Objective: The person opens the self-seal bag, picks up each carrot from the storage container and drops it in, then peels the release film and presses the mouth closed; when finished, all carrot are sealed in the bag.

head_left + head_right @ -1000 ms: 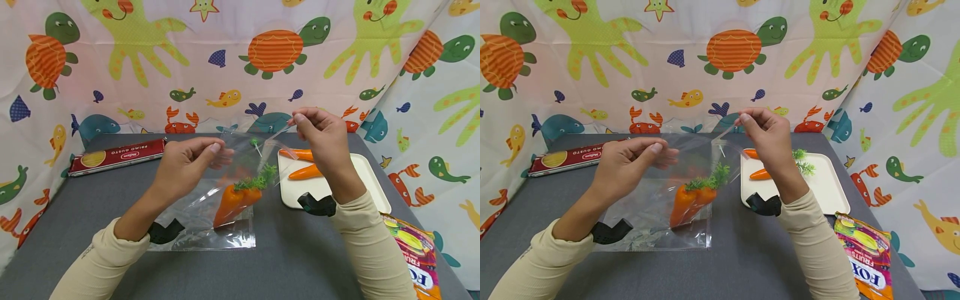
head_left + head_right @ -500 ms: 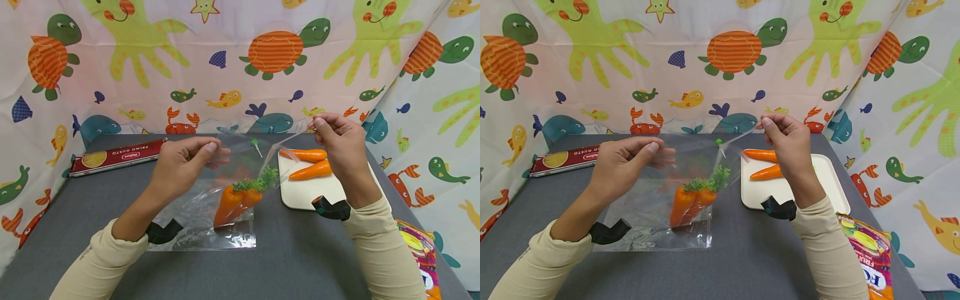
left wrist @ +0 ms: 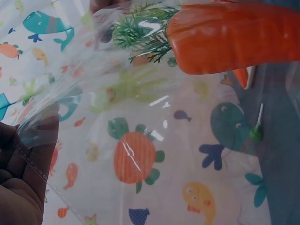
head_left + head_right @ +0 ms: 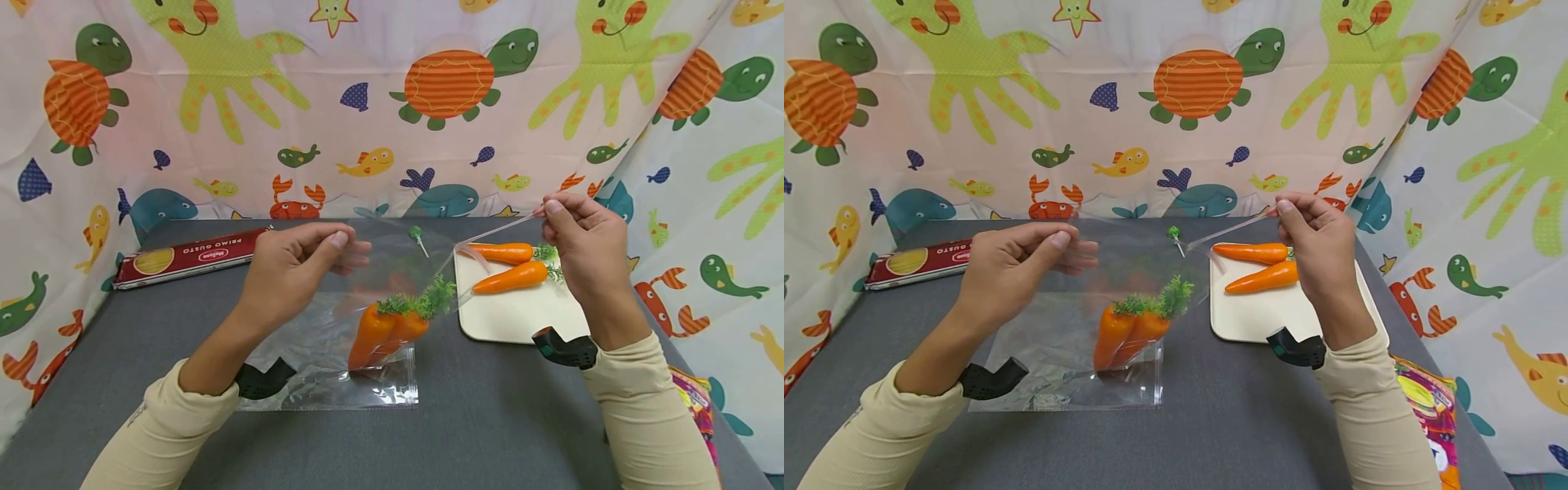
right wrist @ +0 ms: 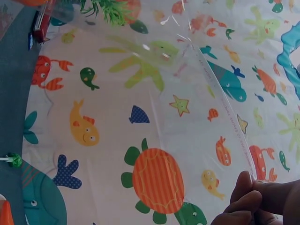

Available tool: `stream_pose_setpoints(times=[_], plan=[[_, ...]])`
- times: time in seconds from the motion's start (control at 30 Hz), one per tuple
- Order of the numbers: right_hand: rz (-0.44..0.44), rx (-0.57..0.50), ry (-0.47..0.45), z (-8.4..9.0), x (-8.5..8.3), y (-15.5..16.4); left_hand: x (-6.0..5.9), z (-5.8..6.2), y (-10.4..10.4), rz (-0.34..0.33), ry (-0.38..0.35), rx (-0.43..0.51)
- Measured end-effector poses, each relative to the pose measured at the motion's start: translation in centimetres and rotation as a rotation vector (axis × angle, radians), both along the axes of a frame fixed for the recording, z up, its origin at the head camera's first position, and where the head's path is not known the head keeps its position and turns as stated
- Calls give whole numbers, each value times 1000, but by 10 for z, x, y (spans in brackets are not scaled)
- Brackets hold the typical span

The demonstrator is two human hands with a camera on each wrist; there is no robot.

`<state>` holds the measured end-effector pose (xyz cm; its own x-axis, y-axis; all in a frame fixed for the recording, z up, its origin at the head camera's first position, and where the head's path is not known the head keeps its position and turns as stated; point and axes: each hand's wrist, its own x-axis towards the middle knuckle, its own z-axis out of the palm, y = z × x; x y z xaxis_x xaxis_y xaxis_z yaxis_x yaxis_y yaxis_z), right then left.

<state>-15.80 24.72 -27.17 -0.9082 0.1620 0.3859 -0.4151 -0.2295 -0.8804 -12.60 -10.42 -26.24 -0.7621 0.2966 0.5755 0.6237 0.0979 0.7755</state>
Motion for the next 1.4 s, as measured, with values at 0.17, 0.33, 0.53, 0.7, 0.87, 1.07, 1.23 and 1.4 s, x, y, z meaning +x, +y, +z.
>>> stream_pose_setpoints(times=[0.17, 0.33, 0.53, 0.7, 0.87, 1.07, 1.23, 1.4], plan=[[-7, -34, -7, -2, 2, 8, 1, 0, -1, 5, -3, 1], [-17, -105, -30, -4, 7, 19, 1, 0, -3, 7, -4, 8], [-48, -106, -29, -5, 11, 29, 1, 0, -4, -2, -12, 21], [-77, -134, -33, -5, 14, 37, 1, 0, -4, 5, -14, 20], [-86, -191, -50, -6, 15, 48, 1, 0, -5, 19, -8, 12], [-80, -277, -47, -8, 17, 61, 0, -1, -6, 11, -8, 19], [-88, -328, -48, -6, 20, 71, 1, 0, -6, 21, -9, 16], [-117, -363, -58, -5, 23, 80, 1, 1, -6, 16, -19, 21]])
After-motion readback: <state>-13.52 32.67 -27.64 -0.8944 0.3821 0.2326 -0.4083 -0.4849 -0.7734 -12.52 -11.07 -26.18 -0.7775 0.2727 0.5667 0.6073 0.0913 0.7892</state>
